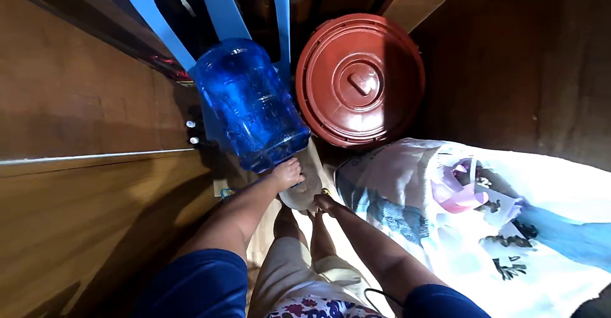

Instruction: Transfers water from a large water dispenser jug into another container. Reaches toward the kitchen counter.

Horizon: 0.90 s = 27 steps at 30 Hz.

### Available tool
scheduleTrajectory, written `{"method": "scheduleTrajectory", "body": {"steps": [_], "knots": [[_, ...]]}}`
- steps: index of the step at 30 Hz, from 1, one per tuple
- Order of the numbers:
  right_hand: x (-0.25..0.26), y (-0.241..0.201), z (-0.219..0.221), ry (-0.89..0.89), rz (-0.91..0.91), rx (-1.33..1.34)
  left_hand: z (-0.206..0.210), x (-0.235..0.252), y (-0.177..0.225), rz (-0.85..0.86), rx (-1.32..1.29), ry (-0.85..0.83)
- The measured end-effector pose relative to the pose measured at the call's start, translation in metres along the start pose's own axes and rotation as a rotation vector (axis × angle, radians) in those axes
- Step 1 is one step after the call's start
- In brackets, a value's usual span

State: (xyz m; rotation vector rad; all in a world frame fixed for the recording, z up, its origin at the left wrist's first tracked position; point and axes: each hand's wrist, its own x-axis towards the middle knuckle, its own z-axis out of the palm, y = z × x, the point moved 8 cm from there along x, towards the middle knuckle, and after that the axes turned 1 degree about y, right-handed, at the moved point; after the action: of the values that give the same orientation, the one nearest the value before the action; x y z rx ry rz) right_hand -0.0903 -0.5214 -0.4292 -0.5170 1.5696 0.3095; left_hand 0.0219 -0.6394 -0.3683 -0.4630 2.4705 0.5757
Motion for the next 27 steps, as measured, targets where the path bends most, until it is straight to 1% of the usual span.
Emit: {"method": "scheduleTrajectory", "body": {"steps": [3,6,11,19,22,27], "knots": [[-0.005,-0.003,0.002,0.003,-0.019,0.028,0.002,0.001,0.0,0.005,-0.008,0.03],[-0.005,-0.006,0.005,-0.006,-0.037,0.033,0.001,0.0,-0.001,0.001,-0.008,0.026],[-0.007,-0.002,0.009,-0.019,0.01,0.136,0.0,0.0,-0.001,-0.009,0.015,0.016],[-0.005,0.003,0.012,-0.021,0.035,0.15,0.005,0.002,0.0,-0.008,0.005,0.026],[-0.003,0.004,0.01,-0.013,0.01,0.165,0.005,0.002,-0.001,0.0,0.001,0.055],[-0.006,-0.003,0.007,0.004,-0.015,0.116,0.0,0.0,-0.002,-0.004,0.004,0.043]]}}
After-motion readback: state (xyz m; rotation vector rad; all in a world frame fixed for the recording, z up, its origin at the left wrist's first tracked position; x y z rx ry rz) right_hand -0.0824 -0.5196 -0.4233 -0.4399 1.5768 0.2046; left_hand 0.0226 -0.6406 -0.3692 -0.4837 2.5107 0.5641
